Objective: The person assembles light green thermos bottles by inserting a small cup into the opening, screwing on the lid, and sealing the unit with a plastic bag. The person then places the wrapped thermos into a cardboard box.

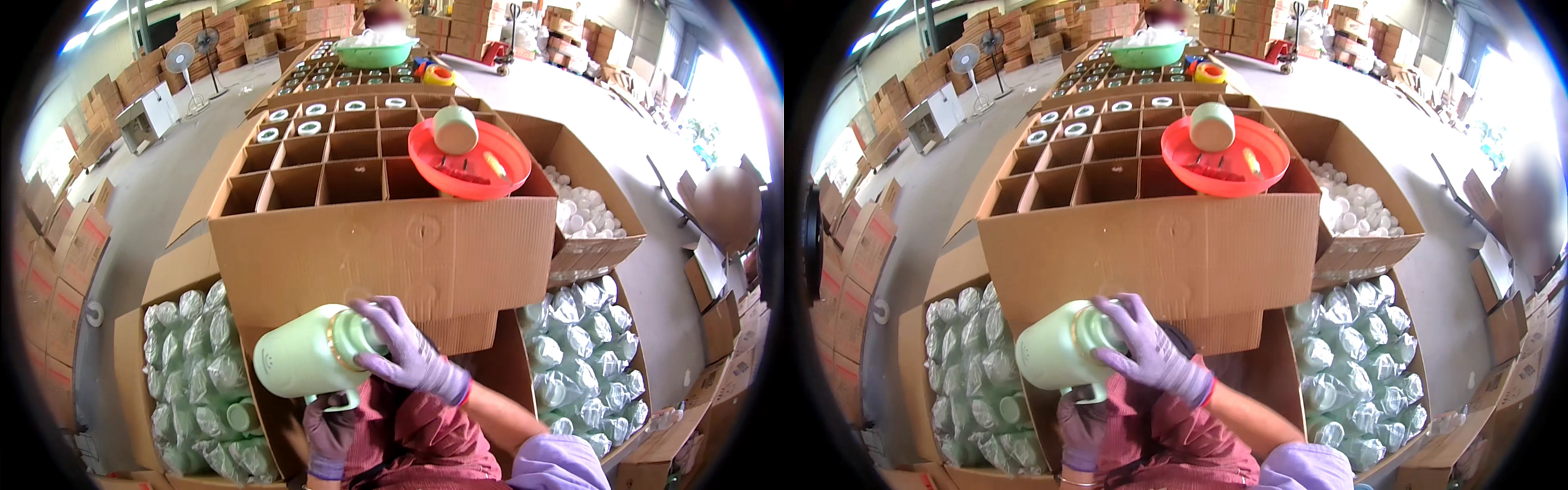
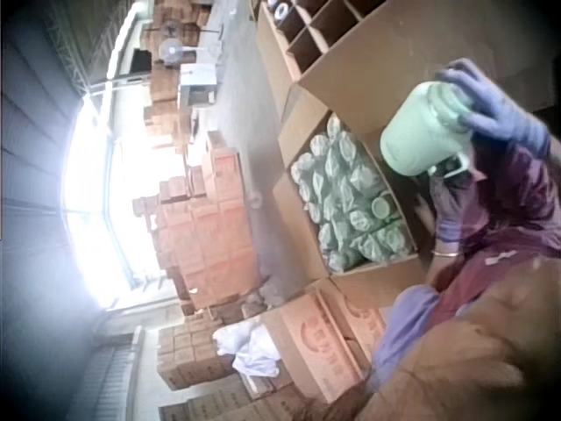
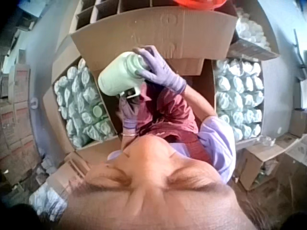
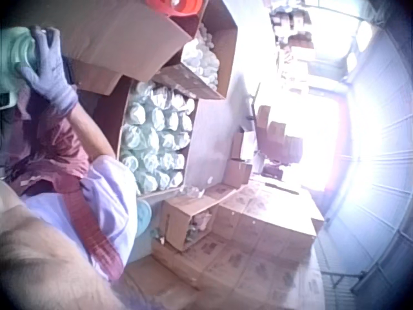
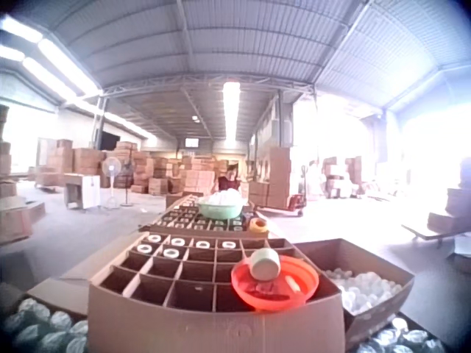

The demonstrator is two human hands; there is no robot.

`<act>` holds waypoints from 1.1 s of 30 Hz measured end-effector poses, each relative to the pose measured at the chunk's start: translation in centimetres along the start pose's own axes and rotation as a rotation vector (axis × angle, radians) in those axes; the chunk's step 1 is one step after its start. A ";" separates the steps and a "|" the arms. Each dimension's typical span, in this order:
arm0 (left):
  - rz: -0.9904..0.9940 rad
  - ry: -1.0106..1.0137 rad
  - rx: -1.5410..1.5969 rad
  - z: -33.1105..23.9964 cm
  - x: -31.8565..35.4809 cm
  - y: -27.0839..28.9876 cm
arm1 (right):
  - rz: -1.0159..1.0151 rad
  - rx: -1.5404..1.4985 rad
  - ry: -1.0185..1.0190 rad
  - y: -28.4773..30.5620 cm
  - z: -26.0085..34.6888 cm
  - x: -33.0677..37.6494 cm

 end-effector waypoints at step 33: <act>0.268 0.107 -0.068 -1.5 1.4 -5.9 | -0.006 0.213 0.594 4.8 7.3 -2.2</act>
Point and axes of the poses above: each hand's wrist, its own x-axis away from the middle knuckle, its own y-axis out of the back of the hand, z = x × y, the point moved 5 cm from there along -x, towards the middle knuckle, and after that the axes turned 14 degrees about y, right-handed, at the moved point
